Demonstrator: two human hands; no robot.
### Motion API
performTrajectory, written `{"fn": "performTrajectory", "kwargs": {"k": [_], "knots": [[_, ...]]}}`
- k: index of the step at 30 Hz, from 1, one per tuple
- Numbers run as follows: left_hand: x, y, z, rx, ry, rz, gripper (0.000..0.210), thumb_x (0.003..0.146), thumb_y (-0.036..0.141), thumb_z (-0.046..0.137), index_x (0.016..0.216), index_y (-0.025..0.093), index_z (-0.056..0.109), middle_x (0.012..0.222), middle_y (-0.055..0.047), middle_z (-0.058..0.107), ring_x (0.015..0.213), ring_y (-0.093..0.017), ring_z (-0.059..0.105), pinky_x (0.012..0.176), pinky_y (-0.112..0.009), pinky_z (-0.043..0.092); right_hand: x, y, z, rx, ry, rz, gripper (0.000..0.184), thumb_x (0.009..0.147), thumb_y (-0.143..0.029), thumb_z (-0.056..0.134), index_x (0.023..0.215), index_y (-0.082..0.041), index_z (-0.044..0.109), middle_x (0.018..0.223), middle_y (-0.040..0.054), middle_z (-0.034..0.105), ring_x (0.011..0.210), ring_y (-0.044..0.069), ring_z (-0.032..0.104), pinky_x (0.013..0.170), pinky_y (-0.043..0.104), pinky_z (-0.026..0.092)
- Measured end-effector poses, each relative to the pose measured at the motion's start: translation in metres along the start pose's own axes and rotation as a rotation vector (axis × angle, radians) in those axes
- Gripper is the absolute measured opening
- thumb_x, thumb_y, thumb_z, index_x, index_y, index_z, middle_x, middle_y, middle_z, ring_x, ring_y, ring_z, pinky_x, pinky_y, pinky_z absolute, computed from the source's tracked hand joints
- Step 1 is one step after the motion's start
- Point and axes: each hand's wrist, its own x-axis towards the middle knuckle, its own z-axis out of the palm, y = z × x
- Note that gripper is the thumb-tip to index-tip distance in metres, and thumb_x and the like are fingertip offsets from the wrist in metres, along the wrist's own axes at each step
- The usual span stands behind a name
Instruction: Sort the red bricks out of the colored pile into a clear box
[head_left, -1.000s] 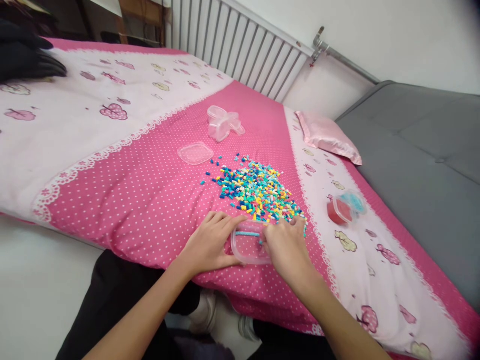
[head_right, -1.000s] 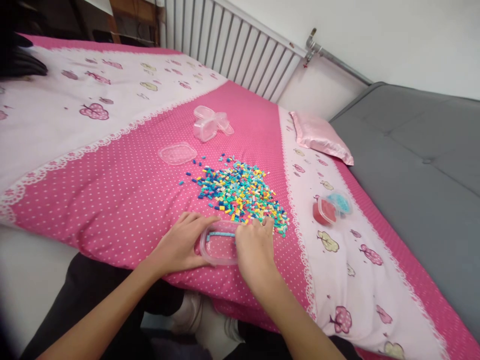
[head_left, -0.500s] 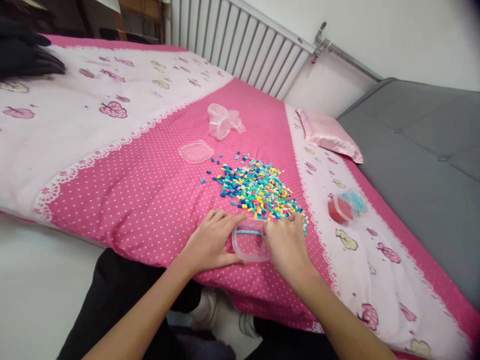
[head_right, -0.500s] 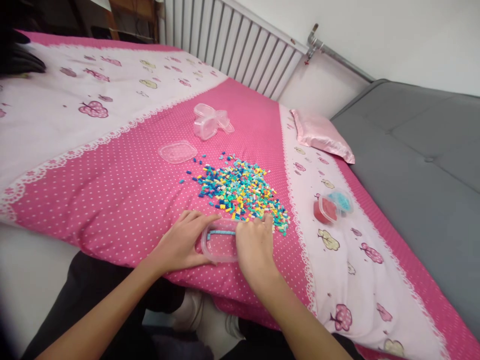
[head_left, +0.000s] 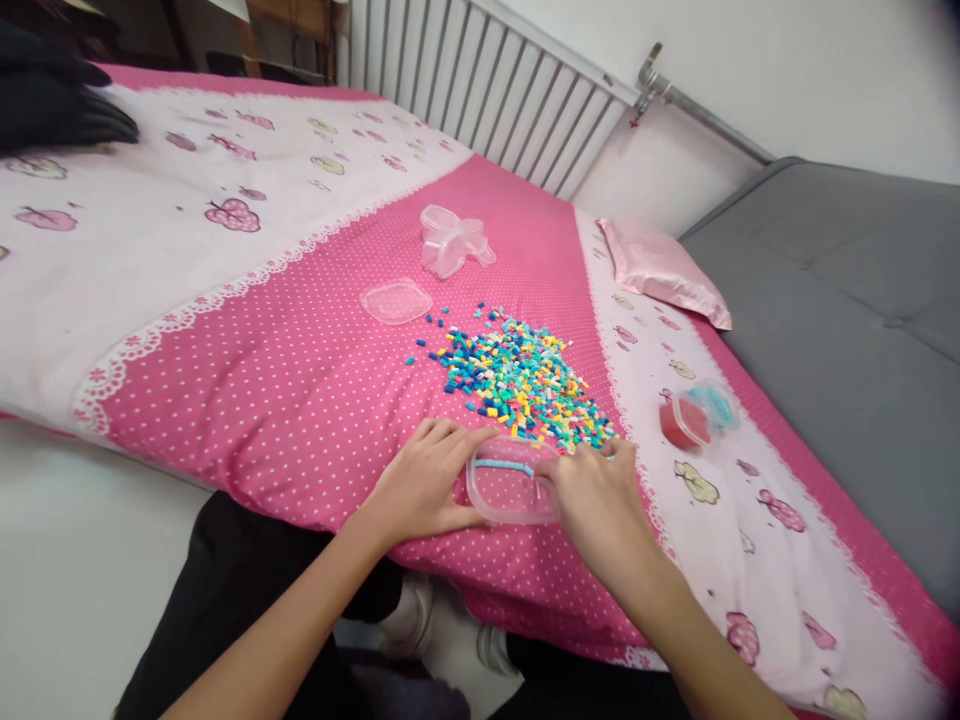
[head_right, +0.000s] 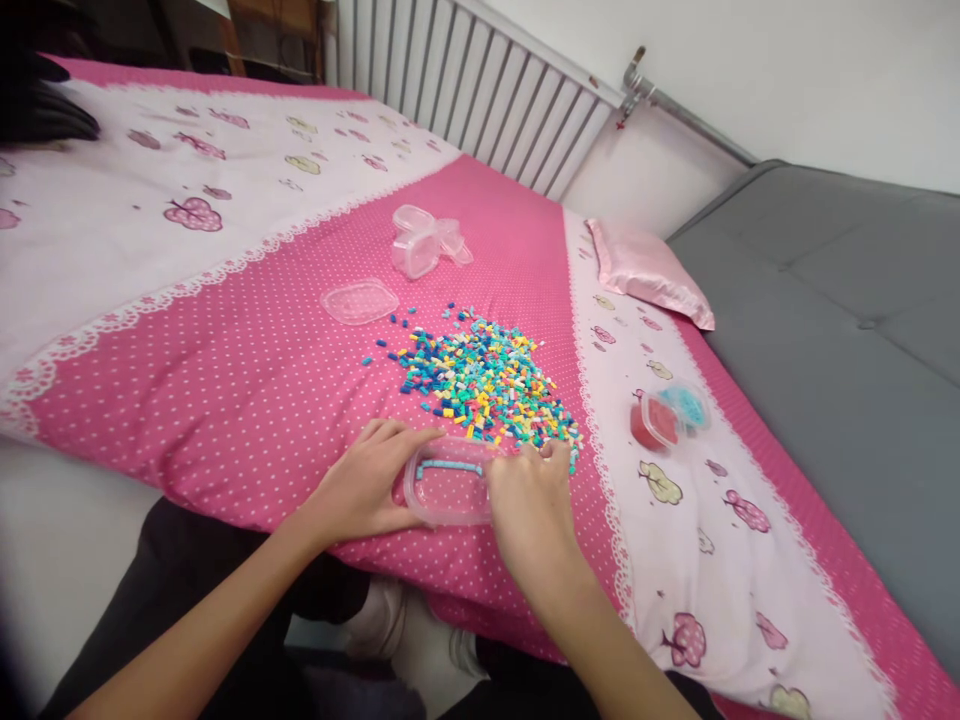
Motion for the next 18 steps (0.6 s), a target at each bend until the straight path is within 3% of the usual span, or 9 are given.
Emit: {"fn": "performTrajectory", "kwargs": {"k": [4, 9, 18], "knots": [[0.0001, -0.0009, 0.0010, 0.022, 0.002, 0.001, 0.086, 0.075, 0.062, 0.077, 0.144, 0.021, 0.046, 0.118, -0.010, 0.066, 0.107, -0.031, 0.057, 0.099, -0.047, 0.042, -0.0002, -0.0015, -0.0024, 0.020, -0.085, -0.026, 0.038, 0.100, -0.010, 0.043, 0.095, -0.021, 0.078, 0.093, 0.0126, 0.075, 0.097, 0.029, 0.065, 0.085, 0.043, 0.025], [-0.0009, -0.0009, 0.0008, 0.021, 0.004, 0.014, 0.083, 0.076, 0.060, 0.077, 0.142, 0.021, 0.045, 0.118, -0.009, 0.066, 0.106, -0.030, 0.057, 0.099, -0.046, 0.042, 0.0026, -0.0027, 0.0002, 0.040, -0.075, -0.015, 0.038, 0.101, -0.009, 0.042, 0.095, -0.020, 0.078, 0.092, 0.0131, 0.075, 0.096, 0.029, 0.064, 0.084, 0.043, 0.025], [-0.0001, -0.0010, 0.0013, 0.057, 0.008, 0.033, 0.087, 0.075, 0.061, 0.078, 0.142, 0.018, 0.044, 0.115, -0.010, 0.065, 0.104, -0.030, 0.056, 0.098, -0.045, 0.042, 0.0016, -0.0017, 0.0055, 0.007, 0.106, 0.003, 0.035, 0.103, -0.022, 0.046, 0.088, -0.023, 0.078, 0.084, 0.0113, 0.075, 0.088, 0.031, 0.066, 0.083, 0.044, 0.027]]}}
